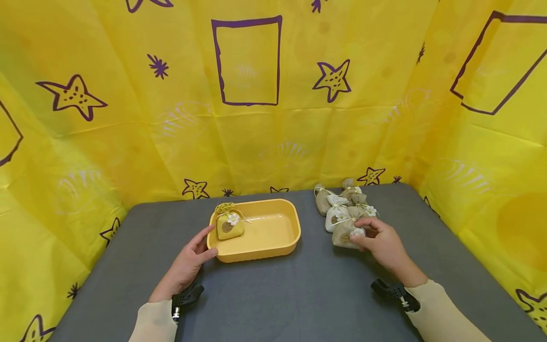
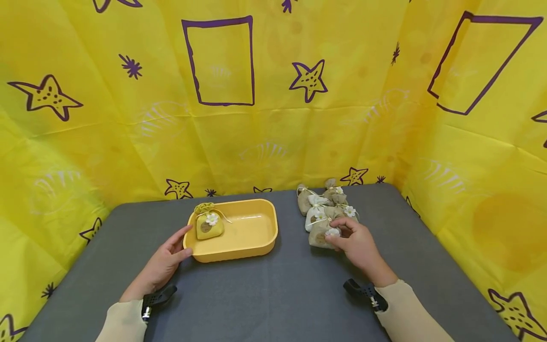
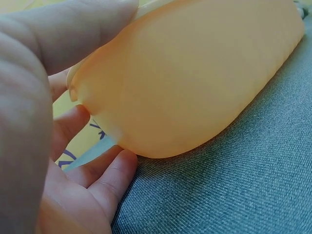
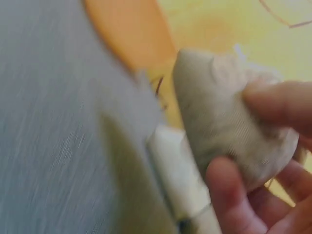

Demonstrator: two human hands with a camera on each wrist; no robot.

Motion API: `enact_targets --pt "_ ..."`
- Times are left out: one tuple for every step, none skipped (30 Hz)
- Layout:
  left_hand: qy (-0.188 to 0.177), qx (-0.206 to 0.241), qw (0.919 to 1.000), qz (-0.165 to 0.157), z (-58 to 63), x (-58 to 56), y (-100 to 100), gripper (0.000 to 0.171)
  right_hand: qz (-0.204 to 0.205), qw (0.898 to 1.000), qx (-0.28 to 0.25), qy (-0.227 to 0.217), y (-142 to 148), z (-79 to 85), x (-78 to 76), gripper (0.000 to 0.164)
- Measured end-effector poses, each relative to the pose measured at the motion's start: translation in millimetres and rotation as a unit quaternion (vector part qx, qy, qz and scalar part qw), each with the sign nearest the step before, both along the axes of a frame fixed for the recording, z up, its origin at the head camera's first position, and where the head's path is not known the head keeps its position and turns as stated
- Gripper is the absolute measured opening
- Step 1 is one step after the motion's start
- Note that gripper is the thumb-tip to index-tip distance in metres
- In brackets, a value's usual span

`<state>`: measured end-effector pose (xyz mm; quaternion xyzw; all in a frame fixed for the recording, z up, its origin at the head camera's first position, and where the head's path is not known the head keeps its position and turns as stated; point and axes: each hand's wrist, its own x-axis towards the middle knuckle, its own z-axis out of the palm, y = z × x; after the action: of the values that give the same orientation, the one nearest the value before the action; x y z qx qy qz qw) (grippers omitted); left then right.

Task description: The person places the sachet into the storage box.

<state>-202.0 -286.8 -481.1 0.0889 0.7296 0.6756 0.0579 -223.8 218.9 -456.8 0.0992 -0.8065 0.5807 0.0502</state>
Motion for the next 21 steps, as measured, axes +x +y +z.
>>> enact_targets --pt "0.000 0.000 1.0000 0.000 -0.5 -0.1 0.0 0.071 0.000 1.000 0.006 -0.003 -2.9 4.6 0.3 0.036" --pt "0.000 0.001 1.0000 0.000 -1.0 -0.3 0.1 0.071 0.000 1.000 0.012 -0.006 -6.0 9.2 0.3 0.036" --pt "0.000 0.002 1.0000 0.000 -1.3 -0.2 0.1 0.071 0.000 1.000 0.016 -0.010 -9.5 13.4 0.1 0.036" --pt "0.000 0.002 1.0000 0.000 -1.6 -0.1 0.1 0.071 0.000 1.000 0.020 -0.014 -12.6 17.1 -0.8 0.036" --pt "0.000 0.002 1.0000 0.000 -1.8 -0.1 0.1 0.071 -0.002 1.000 0.016 -0.020 -16.2 20.6 -1.9 0.035" --pt "0.000 0.003 1.0000 -0.001 -1.9 -0.1 0.3 0.071 -0.004 1.000 0.008 -0.027 -19.9 24.3 -3.2 0.034" --pt "0.000 0.003 1.0000 -0.002 -2.1 -0.3 0.3 0.071 -0.006 0.999 -0.006 -0.032 -23.7 28.2 -4.5 0.034" --pt "0.001 0.004 1.0000 -0.002 -2.2 -0.4 0.4 0.071 -0.008 0.999 -0.021 -0.039 -27.8 32.3 -5.8 0.033" --pt "0.001 0.003 1.0000 -0.002 -2.2 -0.5 0.5 0.071 -0.009 0.998 -0.037 -0.046 -31.8 36.3 -7.4 0.034" --pt "0.001 0.002 1.0000 -0.002 -2.4 -0.6 0.4 0.071 -0.011 0.997 -0.052 -0.052 -36.2 40.7 -9.0 0.034" --pt "0.001 0.002 1.0000 -0.002 -2.5 -0.7 0.3 0.071 -0.011 0.996 -0.068 -0.058 -41.1 45.2 -10.5 0.034" --pt "0.000 0.002 1.0000 -0.002 -2.6 -0.7 0.1 0.071 -0.008 0.995 -0.080 -0.062 -46.1 49.9 -11.7 0.034" --pt "0.000 0.002 1.0000 -0.002 -2.7 -0.8 -0.1 0.071 -0.005 0.994 -0.088 -0.066 -51.7 54.6 -13.0 0.034" --pt "0.000 0.002 1.0000 -0.002 -2.6 -0.9 -0.3 0.071 0.000 0.993 -0.094 -0.068 -57.7 58.8 -14.5 0.033" --pt "-0.001 0.002 1.0000 -0.001 -2.5 -0.9 -0.4 0.071 0.003 0.993 -0.095 -0.069 -64.0 62.8 -15.8 0.032" --pt "-0.001 0.002 1.0000 -0.001 -2.4 -0.9 -0.7 0.071 0.009 0.993 -0.095 -0.068 -70.7 66.1 -17.3 0.032" --pt "-0.001 0.002 1.0000 -0.001 -2.3 -1.0 -0.9 0.071 0.015 0.993 -0.097 -0.067 -77.7 69.2 -18.4 0.031" --pt "-0.002 0.002 1.0000 -0.001 -2.2 -1.0 -1.1 0.071 0.020 0.993 -0.095 -0.066 -85.0 71.8 -19.6 0.030" --pt "-0.002 0.003 1.0000 -0.002 -2.1 -1.1 -1.2 0.071 0.024 0.993 -0.091 -0.066 -92.5 74.0 -20.9 0.029" --pt "-0.002 0.003 1.0000 -0.002 -1.9 -1.1 -1.4 0.071 0.028 0.994 -0.086 -0.064 -100.2 75.8 -22.0 0.029" --pt "-0.002 0.003 1.0000 -0.002 -1.8 -1.0 -1.7 0.071 0.030 0.994 -0.081 -0.063 -108.1 76.8 -23.1 0.028"
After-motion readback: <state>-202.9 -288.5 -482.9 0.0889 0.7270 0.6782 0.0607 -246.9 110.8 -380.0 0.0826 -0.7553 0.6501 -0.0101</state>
